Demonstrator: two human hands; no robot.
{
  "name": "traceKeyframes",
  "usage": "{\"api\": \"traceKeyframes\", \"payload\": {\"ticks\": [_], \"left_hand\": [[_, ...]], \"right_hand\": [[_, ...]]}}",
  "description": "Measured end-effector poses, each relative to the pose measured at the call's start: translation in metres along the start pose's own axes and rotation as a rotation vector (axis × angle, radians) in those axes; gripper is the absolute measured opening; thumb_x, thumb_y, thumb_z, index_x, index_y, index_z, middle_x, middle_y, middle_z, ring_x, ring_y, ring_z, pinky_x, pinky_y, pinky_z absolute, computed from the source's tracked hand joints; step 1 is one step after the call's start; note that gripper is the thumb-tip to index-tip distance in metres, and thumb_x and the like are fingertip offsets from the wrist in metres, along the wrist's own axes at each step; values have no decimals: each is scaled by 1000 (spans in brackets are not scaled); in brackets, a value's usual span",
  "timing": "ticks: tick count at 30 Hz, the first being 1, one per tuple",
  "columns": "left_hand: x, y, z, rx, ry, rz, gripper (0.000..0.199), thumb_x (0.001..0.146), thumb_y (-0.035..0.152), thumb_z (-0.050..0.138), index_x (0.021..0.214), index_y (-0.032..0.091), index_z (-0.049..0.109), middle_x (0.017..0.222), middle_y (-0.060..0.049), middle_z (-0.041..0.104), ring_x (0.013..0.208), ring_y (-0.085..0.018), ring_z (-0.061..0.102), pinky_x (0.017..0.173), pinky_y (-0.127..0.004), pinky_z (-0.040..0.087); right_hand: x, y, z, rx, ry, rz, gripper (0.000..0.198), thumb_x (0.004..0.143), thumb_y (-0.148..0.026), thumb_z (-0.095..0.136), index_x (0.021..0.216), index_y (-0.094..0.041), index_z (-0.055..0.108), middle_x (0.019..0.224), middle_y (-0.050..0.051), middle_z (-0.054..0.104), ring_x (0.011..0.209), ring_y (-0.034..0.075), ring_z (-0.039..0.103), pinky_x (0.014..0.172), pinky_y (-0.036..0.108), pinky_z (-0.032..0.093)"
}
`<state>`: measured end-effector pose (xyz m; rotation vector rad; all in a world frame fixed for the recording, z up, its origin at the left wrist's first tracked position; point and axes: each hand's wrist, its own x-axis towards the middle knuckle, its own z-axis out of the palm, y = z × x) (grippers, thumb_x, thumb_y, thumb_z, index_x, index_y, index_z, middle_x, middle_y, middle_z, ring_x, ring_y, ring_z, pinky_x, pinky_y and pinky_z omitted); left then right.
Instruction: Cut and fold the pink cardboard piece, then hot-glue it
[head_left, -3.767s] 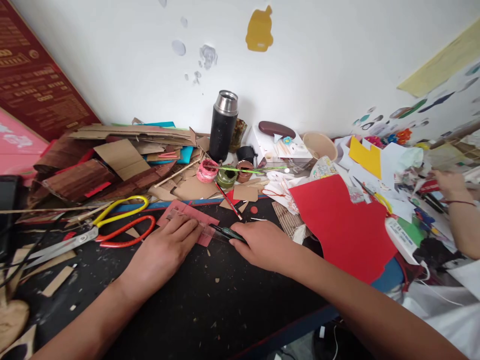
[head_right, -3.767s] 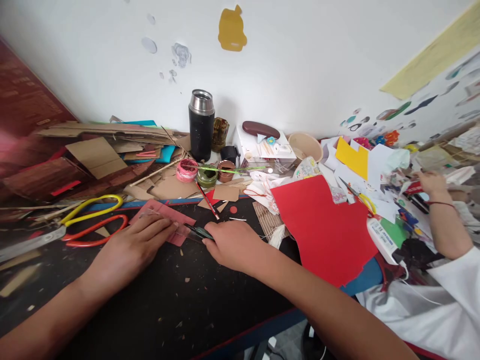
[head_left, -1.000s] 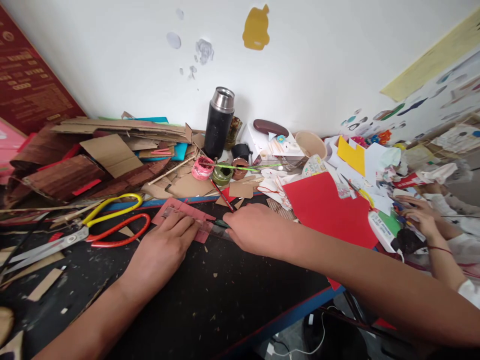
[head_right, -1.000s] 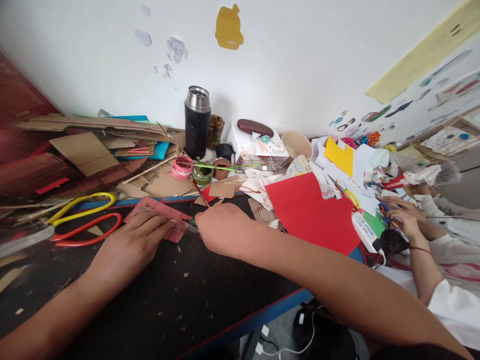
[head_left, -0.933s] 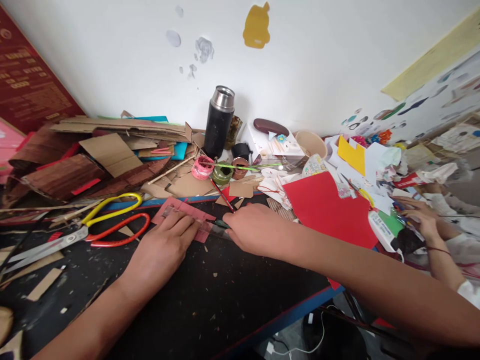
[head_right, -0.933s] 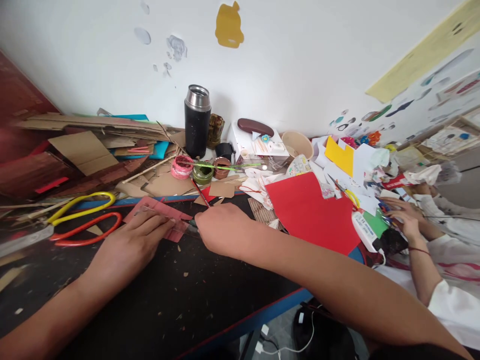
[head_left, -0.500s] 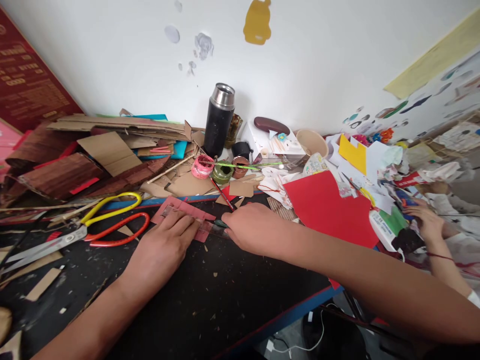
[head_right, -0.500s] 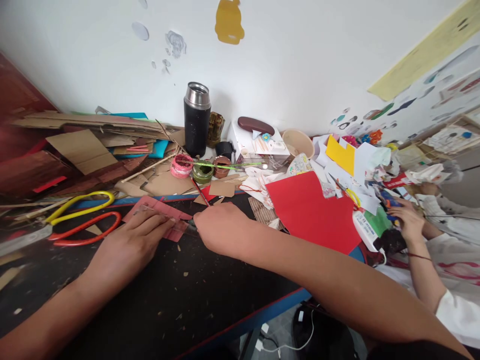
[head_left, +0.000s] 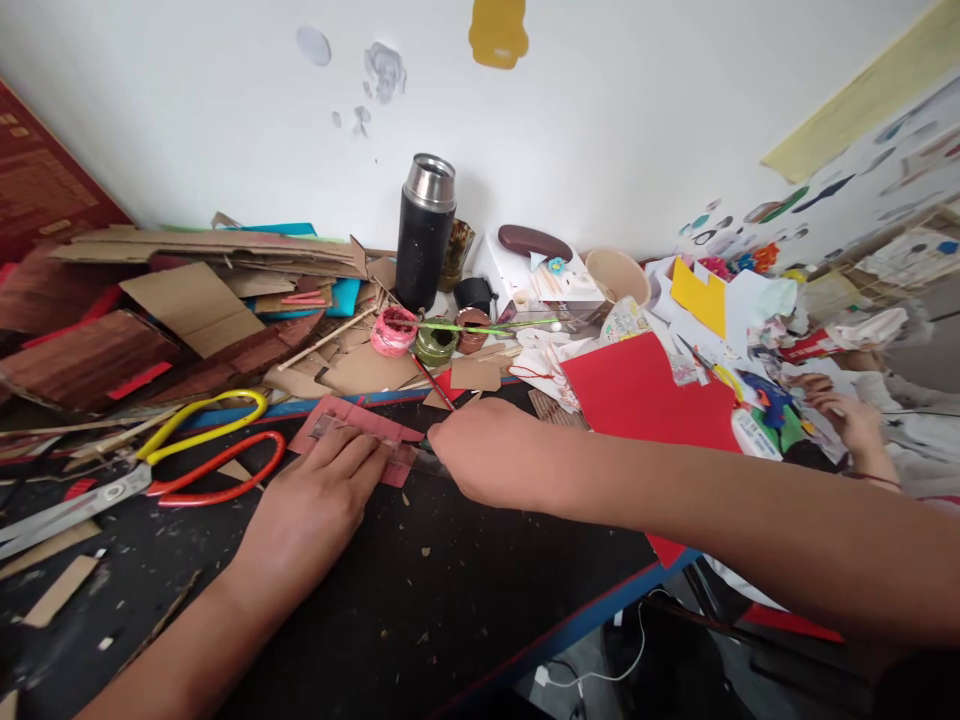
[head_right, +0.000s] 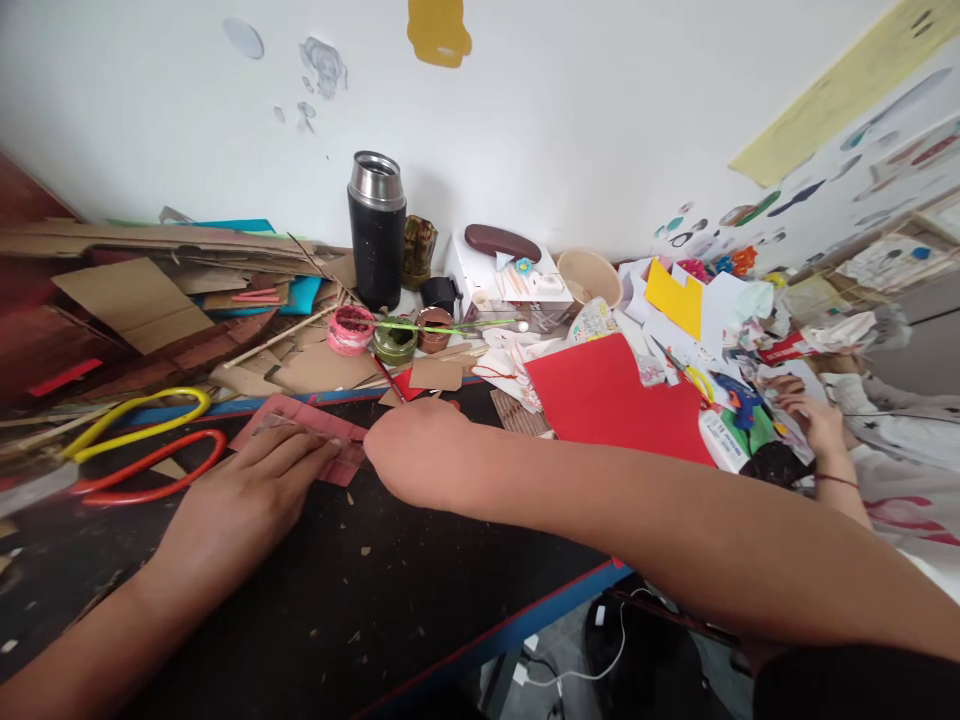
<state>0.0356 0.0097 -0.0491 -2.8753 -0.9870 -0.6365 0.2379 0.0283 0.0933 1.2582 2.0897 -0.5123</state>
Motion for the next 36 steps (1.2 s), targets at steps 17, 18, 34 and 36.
{"api": "traceKeyframes", "payload": {"ticks": [17, 18, 34, 36], "left_hand": [[0, -1, 1, -24, 0, 8, 37, 97, 8, 46, 119, 12, 75, 115, -15, 77, 115, -34, 66, 105, -50, 53], [1, -1, 2, -24, 4, 7, 37, 97, 7, 46, 119, 12, 75, 115, -15, 77, 115, -33, 66, 106, -50, 53], [-3, 0, -18, 132, 118, 64, 37, 101, 12, 53, 131, 23, 74, 121, -9, 78, 116, -26, 68, 105, -42, 53], [-5, 2, -17, 143, 150, 60, 42, 100, 12, 54, 136, 27, 71, 124, -8, 78, 119, -26, 68, 109, -43, 52]], "right_hand": [[-8, 12, 41, 84, 181, 27, 21, 101, -21, 57, 115, -10, 68, 96, 18, 79, 91, 31, 77, 70, 35, 50], [-12, 13, 47, 113, 233, 28, 22, 103, -26, 55, 113, -12, 69, 96, 17, 79, 90, 30, 77, 70, 35, 49], [25, 8, 146, 1445, 698, 20, 26, 97, -46, 64, 106, -21, 61, 66, -9, 56, 46, 13, 58, 49, 24, 44], [20, 9, 143, 1382, 652, 30, 25, 93, -42, 70, 104, -21, 63, 64, -9, 54, 48, 13, 58, 50, 24, 43]]}}
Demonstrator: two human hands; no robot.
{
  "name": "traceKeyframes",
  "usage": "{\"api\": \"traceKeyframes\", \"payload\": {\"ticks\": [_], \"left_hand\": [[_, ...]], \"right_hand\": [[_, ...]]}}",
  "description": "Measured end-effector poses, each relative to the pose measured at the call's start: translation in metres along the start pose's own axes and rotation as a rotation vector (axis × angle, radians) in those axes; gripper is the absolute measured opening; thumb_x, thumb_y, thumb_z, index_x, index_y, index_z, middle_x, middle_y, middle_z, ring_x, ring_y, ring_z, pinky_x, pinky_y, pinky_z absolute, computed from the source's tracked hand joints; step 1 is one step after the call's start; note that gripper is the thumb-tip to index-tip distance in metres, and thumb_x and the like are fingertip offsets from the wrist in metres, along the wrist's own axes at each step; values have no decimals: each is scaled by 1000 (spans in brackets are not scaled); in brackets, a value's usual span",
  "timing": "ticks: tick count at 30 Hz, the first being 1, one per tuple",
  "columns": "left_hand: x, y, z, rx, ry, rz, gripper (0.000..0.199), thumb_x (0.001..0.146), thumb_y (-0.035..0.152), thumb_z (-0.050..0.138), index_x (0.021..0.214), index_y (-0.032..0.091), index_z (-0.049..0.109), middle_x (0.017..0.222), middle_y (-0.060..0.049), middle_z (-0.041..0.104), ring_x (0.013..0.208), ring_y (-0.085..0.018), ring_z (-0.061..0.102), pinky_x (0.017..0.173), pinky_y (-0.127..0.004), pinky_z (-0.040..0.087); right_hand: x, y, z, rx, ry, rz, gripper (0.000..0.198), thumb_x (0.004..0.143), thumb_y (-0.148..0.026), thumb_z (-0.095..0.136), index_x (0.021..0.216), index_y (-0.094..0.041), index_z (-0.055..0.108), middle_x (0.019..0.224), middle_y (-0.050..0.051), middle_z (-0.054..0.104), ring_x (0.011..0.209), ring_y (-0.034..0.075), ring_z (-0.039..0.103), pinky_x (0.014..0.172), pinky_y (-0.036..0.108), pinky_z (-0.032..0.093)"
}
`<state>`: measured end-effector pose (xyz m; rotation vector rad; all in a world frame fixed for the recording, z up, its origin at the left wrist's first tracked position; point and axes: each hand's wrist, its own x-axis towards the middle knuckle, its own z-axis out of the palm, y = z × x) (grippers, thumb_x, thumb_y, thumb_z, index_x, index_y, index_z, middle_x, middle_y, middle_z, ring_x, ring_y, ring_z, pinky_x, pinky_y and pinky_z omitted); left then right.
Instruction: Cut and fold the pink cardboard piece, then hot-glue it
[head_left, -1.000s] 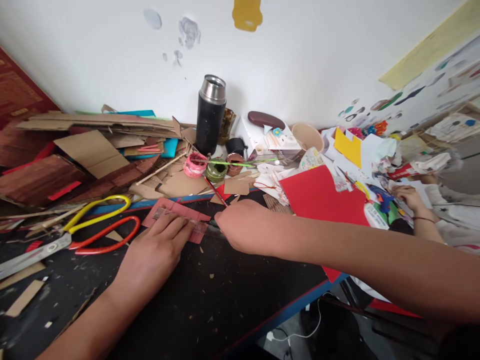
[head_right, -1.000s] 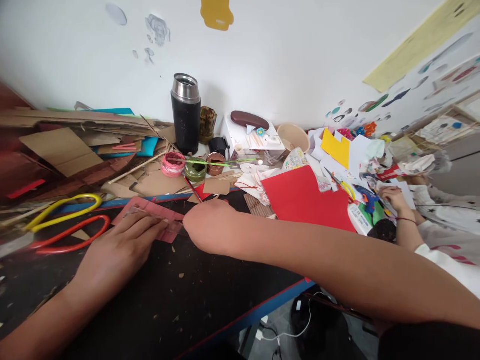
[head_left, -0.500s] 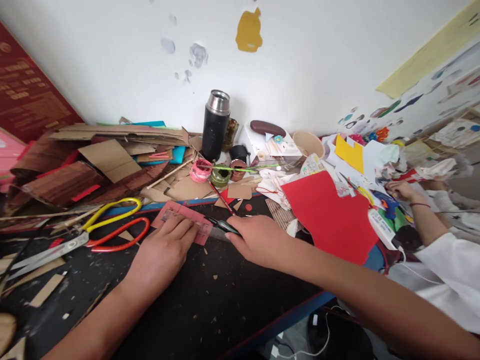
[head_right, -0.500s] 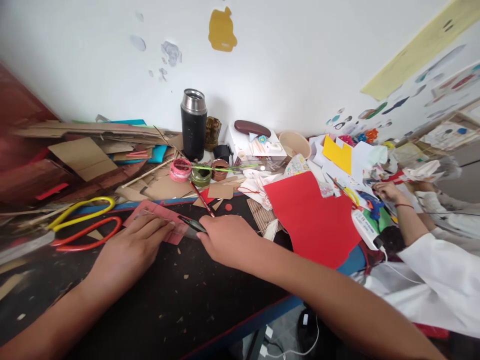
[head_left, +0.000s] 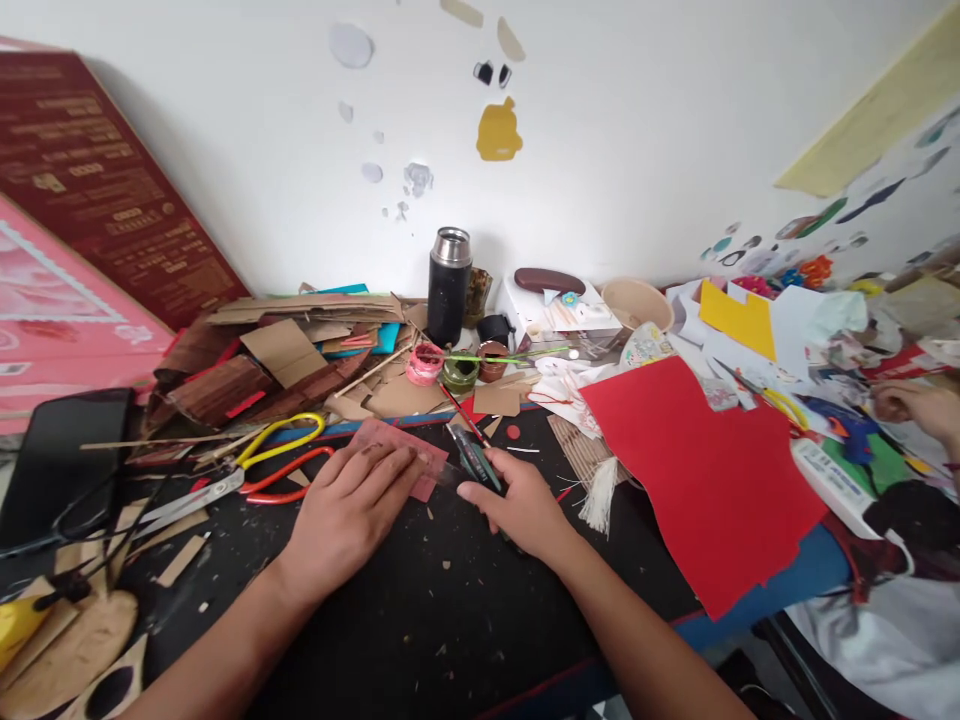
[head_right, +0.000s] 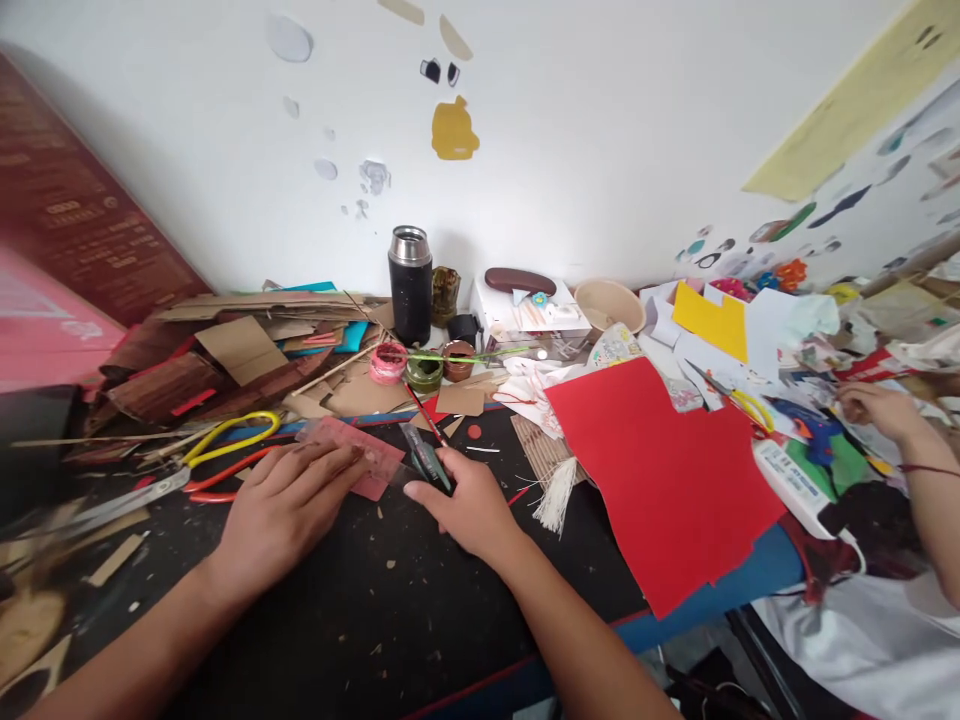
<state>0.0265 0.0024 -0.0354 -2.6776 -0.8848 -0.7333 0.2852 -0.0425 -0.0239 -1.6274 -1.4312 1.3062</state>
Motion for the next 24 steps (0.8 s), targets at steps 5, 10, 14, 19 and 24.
{"api": "traceKeyframes", "payload": {"ticks": [5, 10, 14, 19, 24], "left_hand": [[3, 6, -2, -1, 63, 29, 59, 98, 9, 57, 154, 28, 54, 135, -10, 74, 131, -27, 64, 119, -48, 46], [17, 3, -27, -44, 245, -192, 82, 94, 10, 68, 165, 30, 31, 149, -18, 58, 136, -32, 59, 110, -52, 54], [23, -11, -40, -197, 111, -382, 69, 99, 26, 65, 161, 24, 34, 152, -20, 54, 142, -34, 54, 115, -57, 50], [11, -33, -16, -248, -416, -116, 88, 88, 24, 71, 165, 29, 30, 168, -14, 44, 157, -37, 37, 121, -61, 42], [17, -36, 0, -300, -442, -203, 67, 90, 21, 65, 156, 26, 50, 155, -12, 60, 146, -30, 54, 119, -51, 46]], "right_hand": [[-2, -9, -3, -111, -38, 36, 21, 90, -38, 73, 89, -21, 61, 63, -8, 53, 50, 13, 60, 50, 23, 42], [-1, 1, -5, 147, -17, 18, 22, 90, -40, 71, 94, -21, 62, 60, -8, 56, 45, 12, 55, 48, 23, 40], [1, 8, -9, 304, -12, -11, 31, 92, -50, 68, 96, -21, 57, 52, -10, 54, 42, 12, 51, 47, 23, 37], [2, 10, -11, 356, -14, -28, 33, 93, -52, 67, 96, -21, 56, 50, -9, 56, 40, 12, 49, 46, 23, 35], [4, 13, -9, 371, -9, -34, 36, 92, -55, 68, 97, -21, 57, 51, -9, 57, 40, 13, 51, 45, 23, 37]]}}
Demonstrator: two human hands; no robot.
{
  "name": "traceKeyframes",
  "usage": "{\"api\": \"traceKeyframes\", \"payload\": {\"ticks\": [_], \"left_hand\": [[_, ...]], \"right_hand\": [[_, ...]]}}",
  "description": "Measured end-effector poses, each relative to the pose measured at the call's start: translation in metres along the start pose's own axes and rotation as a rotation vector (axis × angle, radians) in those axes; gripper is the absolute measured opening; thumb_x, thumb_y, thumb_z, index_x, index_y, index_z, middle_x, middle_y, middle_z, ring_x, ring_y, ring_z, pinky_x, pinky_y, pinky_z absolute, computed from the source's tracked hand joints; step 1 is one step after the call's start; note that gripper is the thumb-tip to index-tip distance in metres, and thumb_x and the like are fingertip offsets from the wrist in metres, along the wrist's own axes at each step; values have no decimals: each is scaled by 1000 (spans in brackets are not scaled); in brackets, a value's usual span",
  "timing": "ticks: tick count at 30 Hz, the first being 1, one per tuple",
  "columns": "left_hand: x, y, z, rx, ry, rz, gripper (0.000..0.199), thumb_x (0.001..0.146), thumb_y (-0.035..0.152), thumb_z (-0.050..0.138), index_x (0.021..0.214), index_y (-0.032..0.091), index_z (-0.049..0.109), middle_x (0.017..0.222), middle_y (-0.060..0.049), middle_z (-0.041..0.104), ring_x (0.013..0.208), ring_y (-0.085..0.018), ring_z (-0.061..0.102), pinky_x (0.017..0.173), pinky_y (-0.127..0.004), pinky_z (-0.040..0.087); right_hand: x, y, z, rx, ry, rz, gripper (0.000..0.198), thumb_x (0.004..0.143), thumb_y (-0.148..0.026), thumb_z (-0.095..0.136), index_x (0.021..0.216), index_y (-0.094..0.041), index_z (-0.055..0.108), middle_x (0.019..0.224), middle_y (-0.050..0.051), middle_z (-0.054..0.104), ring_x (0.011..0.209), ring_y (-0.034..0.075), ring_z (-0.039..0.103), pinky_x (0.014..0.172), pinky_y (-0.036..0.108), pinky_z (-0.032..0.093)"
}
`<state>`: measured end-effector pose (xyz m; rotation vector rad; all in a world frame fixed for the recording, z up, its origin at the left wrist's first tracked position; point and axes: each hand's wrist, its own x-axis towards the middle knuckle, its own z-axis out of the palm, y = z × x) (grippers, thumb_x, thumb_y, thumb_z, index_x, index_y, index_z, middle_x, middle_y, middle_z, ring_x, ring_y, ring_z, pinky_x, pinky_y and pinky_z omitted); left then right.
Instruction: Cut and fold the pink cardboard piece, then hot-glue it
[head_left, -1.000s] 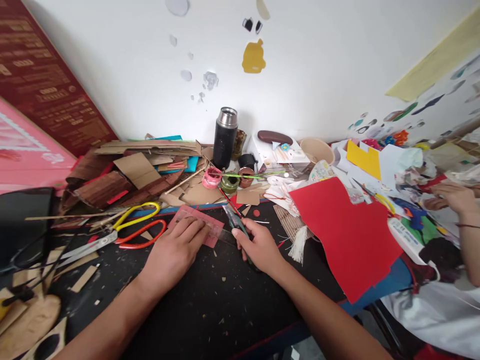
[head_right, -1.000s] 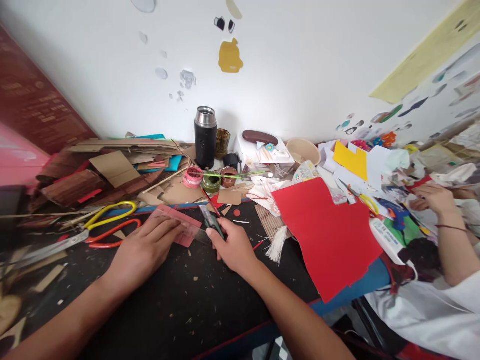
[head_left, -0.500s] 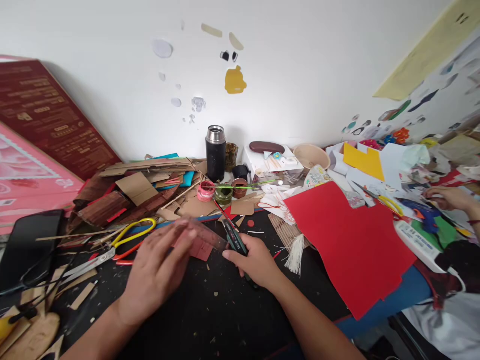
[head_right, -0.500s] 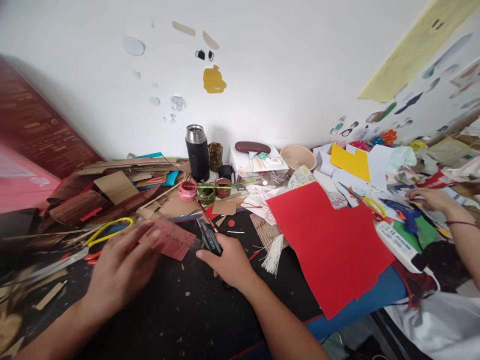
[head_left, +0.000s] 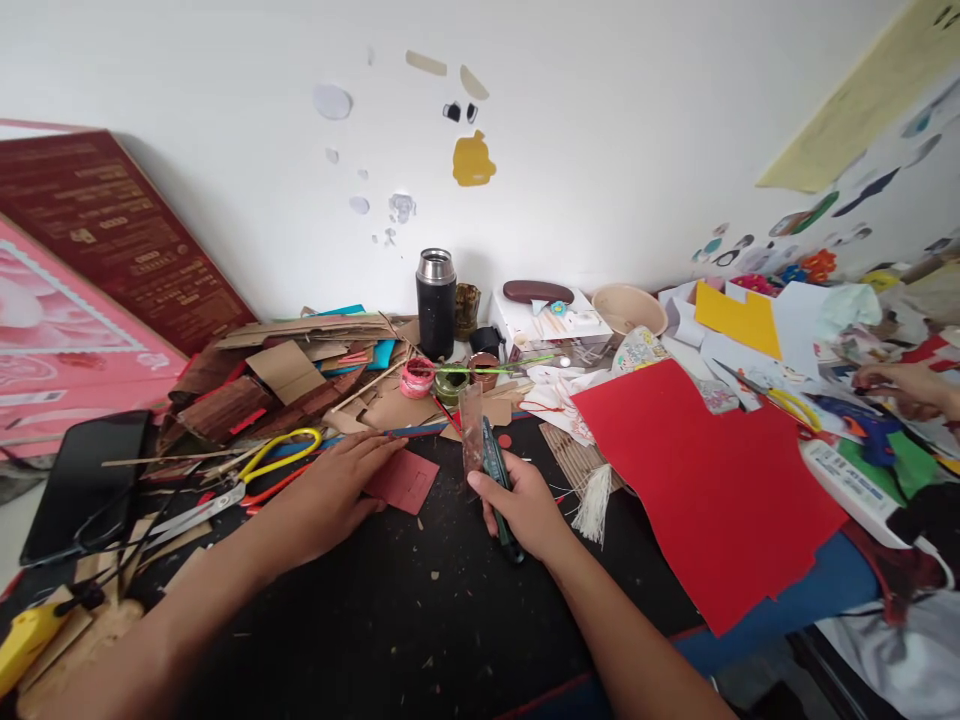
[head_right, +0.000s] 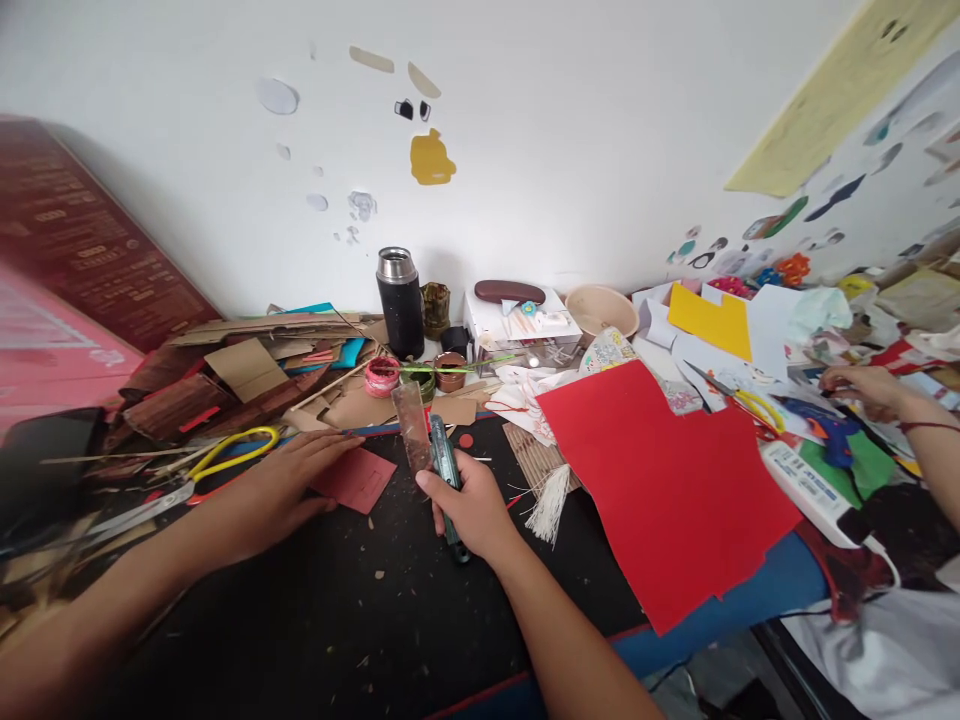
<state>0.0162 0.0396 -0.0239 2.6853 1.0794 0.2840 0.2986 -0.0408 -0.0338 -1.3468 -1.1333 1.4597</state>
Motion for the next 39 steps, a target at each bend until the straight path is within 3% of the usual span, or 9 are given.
{"api": "traceKeyframes", "payload": {"ticks": [8, 13, 18, 23, 27, 30, 34, 37, 39], "left_hand": [[2, 40, -7, 231, 40, -195, 68, 94, 54, 68, 151, 18, 55, 139, -17, 68, 125, -38, 65, 109, -54, 49], [-12, 50, -3, 334, 80, -269, 73, 97, 61, 63, 151, 12, 54, 134, -21, 68, 122, -38, 67, 105, -51, 51], [-17, 49, 7, 326, 39, -297, 80, 95, 66, 63, 150, 9, 54, 121, -20, 71, 108, -39, 71, 85, -48, 58], [-24, 39, 2, 39, 212, -248, 66, 98, 64, 56, 146, 18, 59, 137, -17, 67, 127, -38, 63, 109, -56, 50], [-23, 53, -19, -481, 212, -334, 54, 98, 65, 57, 135, 27, 67, 118, -8, 74, 104, -26, 72, 90, -41, 60], [-18, 67, -37, -738, 315, -427, 56, 94, 65, 62, 135, 28, 66, 120, -7, 76, 103, -25, 73, 90, -38, 61], [-12, 70, -53, -865, 468, -552, 61, 87, 66, 70, 131, 24, 67, 108, -7, 79, 92, -24, 75, 84, -36, 62], [-12, 63, -57, -831, 457, -574, 55, 83, 67, 72, 116, 22, 74, 94, -5, 79, 75, -22, 72, 69, -32, 61], [-15, 56, -55, -764, 442, -568, 51, 83, 68, 69, 107, 23, 76, 95, -5, 80, 77, -22, 73, 70, -32, 61]], "right_hand": [[0, 4, 0, -7, 20, -6, 38, 91, -59, 69, 96, -23, 56, 51, -8, 57, 41, 13, 51, 44, 23, 37], [0, 3, 1, -34, 23, -10, 37, 92, -57, 68, 96, -22, 56, 51, -8, 58, 41, 13, 52, 45, 23, 37], [0, 2, 2, -55, 33, -13, 35, 92, -56, 67, 96, -22, 57, 51, -8, 57, 42, 13, 52, 45, 23, 37], [-1, 1, 4, -95, 40, -33, 31, 94, -52, 65, 95, -22, 57, 49, -8, 56, 41, 13, 51, 46, 23, 37], [-2, 0, 9, -133, 58, -28, 28, 94, -50, 66, 97, -22, 58, 47, -10, 52, 40, 13, 48, 46, 23, 37], [-3, -1, 15, -194, 47, -32, 24, 94, -46, 67, 98, -23, 60, 51, -11, 49, 40, 13, 48, 46, 24, 38], [-3, -7, 22, -450, 33, -104, 18, 94, -40, 67, 98, -22, 68, 66, -5, 60, 55, 15, 58, 55, 25, 42], [-2, -12, 26, -600, 25, -155, 16, 94, -38, 68, 96, -22, 70, 74, -1, 65, 67, 17, 62, 62, 26, 43], [0, -13, 27, -631, 17, -128, 17, 95, -39, 68, 97, -22, 70, 72, -2, 64, 65, 17, 61, 61, 25, 42]]}}
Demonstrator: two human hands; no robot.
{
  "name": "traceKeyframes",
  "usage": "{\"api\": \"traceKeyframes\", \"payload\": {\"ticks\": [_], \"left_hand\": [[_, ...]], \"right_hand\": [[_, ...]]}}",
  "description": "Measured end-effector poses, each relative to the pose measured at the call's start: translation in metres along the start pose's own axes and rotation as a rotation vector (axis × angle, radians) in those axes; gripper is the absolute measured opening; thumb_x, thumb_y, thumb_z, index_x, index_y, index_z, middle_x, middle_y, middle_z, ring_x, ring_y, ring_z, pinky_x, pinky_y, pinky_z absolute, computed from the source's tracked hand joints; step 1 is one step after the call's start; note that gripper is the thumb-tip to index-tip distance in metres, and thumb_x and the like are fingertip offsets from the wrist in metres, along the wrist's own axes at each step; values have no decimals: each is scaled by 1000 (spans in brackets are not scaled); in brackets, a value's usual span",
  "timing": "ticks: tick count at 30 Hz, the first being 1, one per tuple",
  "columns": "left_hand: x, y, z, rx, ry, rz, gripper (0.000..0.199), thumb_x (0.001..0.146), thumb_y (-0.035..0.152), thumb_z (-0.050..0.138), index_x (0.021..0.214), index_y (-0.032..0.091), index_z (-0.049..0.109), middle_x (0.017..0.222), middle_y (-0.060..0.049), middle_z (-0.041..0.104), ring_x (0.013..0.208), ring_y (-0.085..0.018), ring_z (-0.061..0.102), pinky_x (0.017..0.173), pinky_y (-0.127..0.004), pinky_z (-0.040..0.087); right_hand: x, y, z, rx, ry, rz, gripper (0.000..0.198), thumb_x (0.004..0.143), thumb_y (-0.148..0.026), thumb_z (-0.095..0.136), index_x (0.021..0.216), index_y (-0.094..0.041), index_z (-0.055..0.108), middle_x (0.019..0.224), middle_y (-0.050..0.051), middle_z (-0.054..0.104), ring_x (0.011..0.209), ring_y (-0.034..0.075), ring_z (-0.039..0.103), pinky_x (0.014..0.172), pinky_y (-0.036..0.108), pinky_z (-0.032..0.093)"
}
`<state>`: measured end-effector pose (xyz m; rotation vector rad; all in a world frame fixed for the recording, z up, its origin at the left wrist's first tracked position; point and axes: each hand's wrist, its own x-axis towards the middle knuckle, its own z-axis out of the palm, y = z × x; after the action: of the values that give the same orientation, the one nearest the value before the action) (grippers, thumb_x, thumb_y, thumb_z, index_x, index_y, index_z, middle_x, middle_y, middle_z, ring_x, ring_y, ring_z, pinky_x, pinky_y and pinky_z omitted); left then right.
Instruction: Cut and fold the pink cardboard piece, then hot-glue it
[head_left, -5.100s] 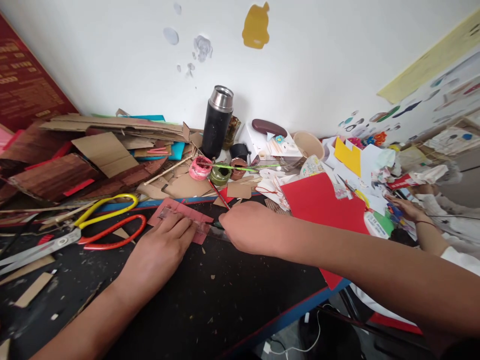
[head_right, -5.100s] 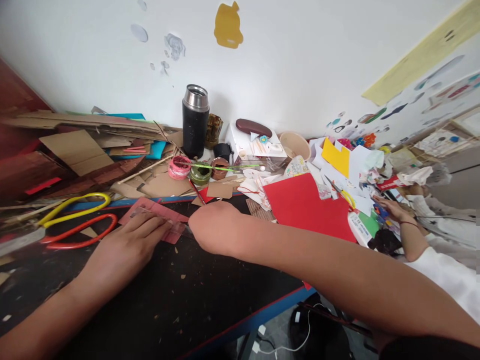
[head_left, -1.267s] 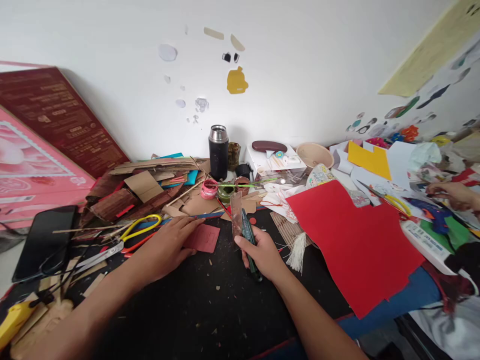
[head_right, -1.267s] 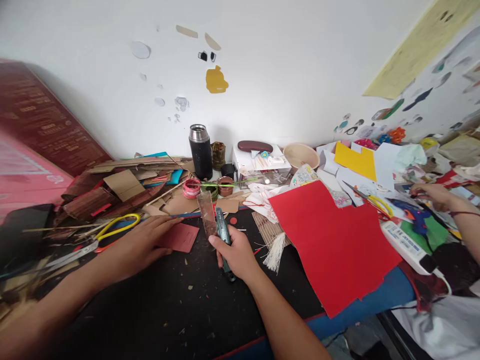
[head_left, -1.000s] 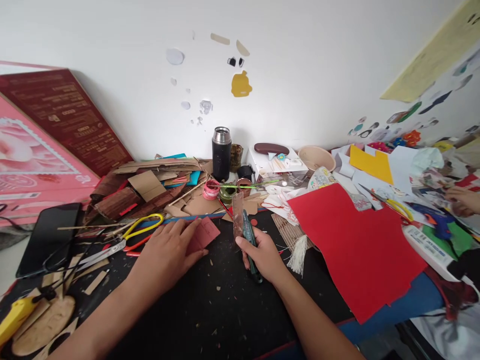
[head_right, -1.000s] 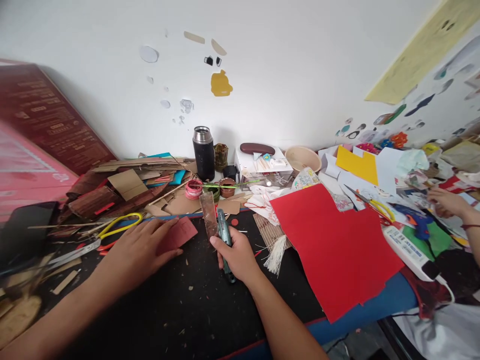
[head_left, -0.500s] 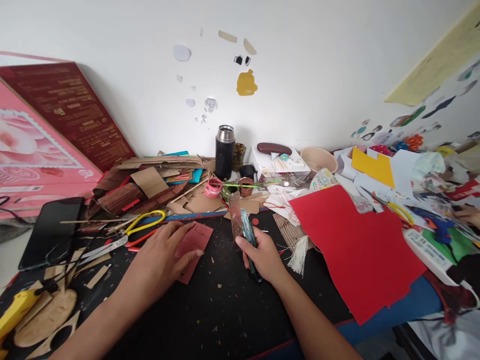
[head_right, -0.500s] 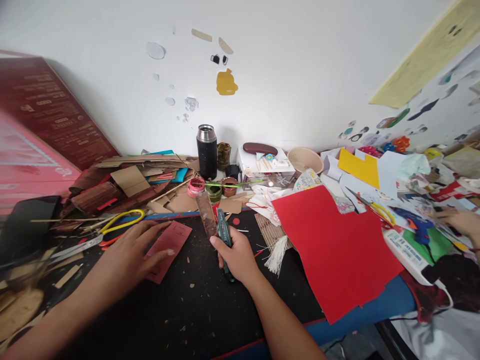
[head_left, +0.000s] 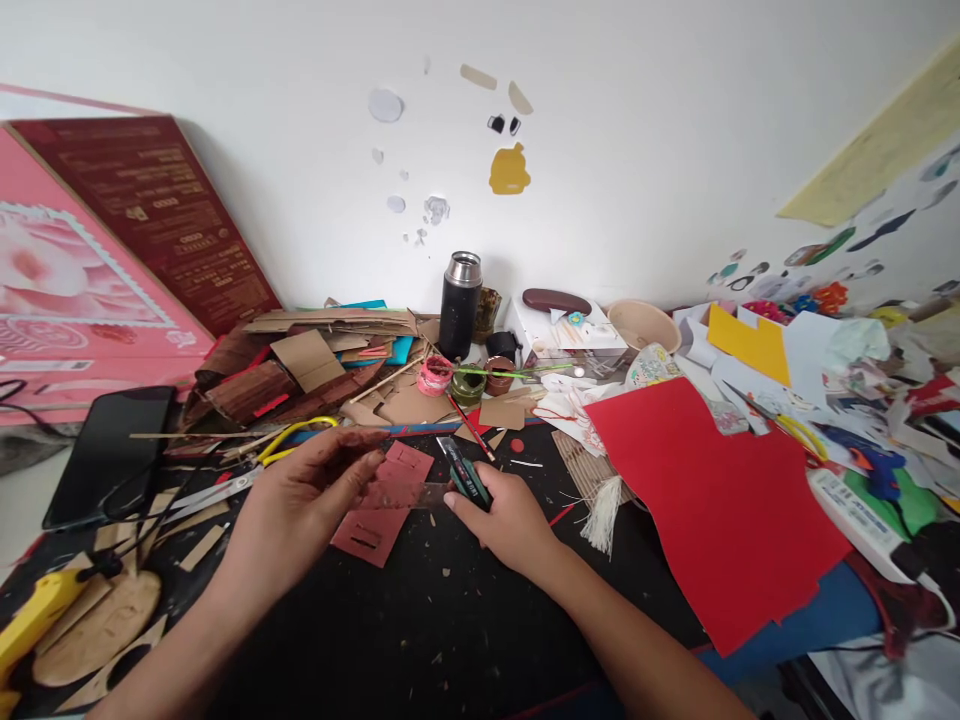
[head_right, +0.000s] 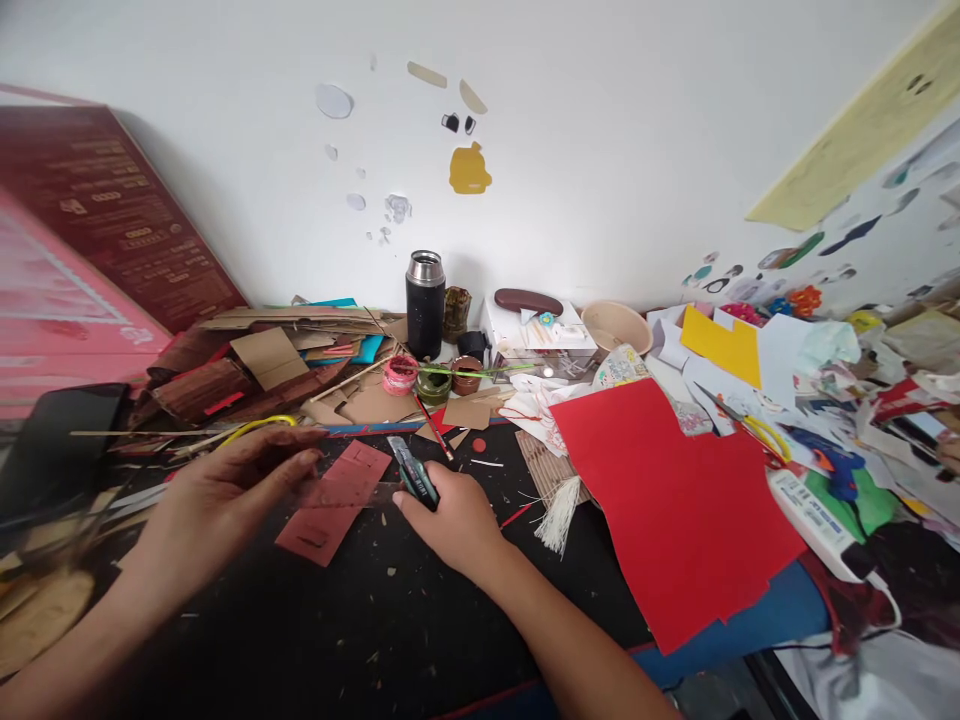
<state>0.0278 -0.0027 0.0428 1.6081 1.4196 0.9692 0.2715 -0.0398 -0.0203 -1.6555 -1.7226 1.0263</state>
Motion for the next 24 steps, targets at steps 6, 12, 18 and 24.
{"api": "traceKeyframes", "payload": {"ticks": [6, 12, 18, 24], "left_hand": [[7, -33, -10, 151, -87, -8, 55, 82, 66, 69, 119, 27, 75, 103, -3, 82, 90, -26, 76, 79, -33, 61], [30, -62, -5, 370, -144, 110, 39, 94, 56, 55, 105, 25, 76, 102, -7, 80, 91, -28, 74, 82, -39, 58], [44, -78, 8, 699, -79, 373, 41, 102, 44, 45, 108, 19, 77, 104, -16, 74, 101, -34, 67, 93, -50, 56], [32, -68, 10, 839, 27, 474, 44, 105, 39, 45, 133, 15, 70, 134, -20, 65, 121, -38, 61, 105, -57, 51]], "right_hand": [[4, 3, 3, 5, -12, 78, 17, 95, -39, 68, 95, -22, 67, 67, -4, 62, 55, 14, 58, 55, 24, 38], [7, 4, 3, 67, -28, 94, 22, 96, -41, 68, 86, -24, 60, 57, -6, 55, 45, 14, 56, 48, 24, 35], [3, 14, 9, 178, 7, 143, 24, 98, -44, 65, 109, -23, 68, 56, -7, 57, 43, 16, 61, 48, 24, 43], [2, 14, 11, 196, 26, 150, 28, 98, -45, 64, 113, -22, 69, 57, -7, 58, 44, 16, 63, 49, 25, 47]]}}
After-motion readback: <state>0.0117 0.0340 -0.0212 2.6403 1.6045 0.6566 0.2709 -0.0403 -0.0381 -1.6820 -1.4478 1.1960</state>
